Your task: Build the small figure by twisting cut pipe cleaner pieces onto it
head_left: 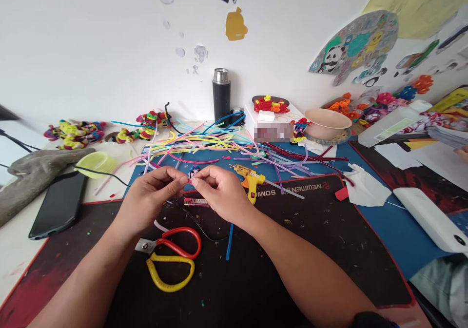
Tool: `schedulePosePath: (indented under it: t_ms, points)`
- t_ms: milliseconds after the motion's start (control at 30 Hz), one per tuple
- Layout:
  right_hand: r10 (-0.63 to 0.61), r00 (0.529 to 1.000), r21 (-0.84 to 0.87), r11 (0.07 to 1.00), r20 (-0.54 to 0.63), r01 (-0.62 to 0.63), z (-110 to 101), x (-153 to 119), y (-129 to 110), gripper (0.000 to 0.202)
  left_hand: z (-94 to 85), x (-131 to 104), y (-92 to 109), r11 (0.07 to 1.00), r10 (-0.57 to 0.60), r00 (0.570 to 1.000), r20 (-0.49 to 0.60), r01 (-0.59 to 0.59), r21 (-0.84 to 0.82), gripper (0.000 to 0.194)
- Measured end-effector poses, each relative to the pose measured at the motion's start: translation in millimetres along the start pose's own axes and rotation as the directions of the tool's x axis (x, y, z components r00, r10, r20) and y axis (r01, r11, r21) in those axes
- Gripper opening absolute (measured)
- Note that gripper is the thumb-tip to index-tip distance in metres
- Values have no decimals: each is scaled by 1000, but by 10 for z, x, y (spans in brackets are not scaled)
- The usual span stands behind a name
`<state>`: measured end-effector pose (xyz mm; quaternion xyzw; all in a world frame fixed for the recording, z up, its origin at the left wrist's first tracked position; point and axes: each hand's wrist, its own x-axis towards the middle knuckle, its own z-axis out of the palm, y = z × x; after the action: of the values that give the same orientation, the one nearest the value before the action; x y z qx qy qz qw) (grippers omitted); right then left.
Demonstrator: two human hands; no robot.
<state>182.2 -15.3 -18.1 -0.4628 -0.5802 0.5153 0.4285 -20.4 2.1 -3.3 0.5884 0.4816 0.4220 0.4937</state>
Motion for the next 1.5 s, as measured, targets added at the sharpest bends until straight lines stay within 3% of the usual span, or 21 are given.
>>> schedulePosePath:
  t_ms: [233, 467, 833, 1033, 1367, 1500]
  points:
    - [-2, 1000, 30, 1000, 7, 2, 3, -7, -7, 22, -12, 15, -27, 999, -19, 1000, 5, 19, -30, 35]
    - [31, 999, 55, 998, -21, -30, -1, 11, -22, 19, -10, 30, -7, 984, -107, 990, 88, 118, -134, 49]
    - [32, 999, 43, 999, -1, -32, 10, 3, -21, 20, 72, 20, 12, 991, -35, 997, 70, 44, -130, 43]
    - [2, 1000, 64, 998, 13, -3, 4, 5, 8, 26, 44, 20, 4, 989, -63, 997, 40, 68, -130, 42]
    - [7, 999, 133, 991, -37, -2, 0, 29, 27, 37, 63, 25, 45, 996, -36, 996, 78, 42, -81, 45]
    - [0, 999, 97, 995, -32, 4, -2, 23, 34, 32, 48, 30, 10, 996, -50, 995, 86, 56, -65, 42]
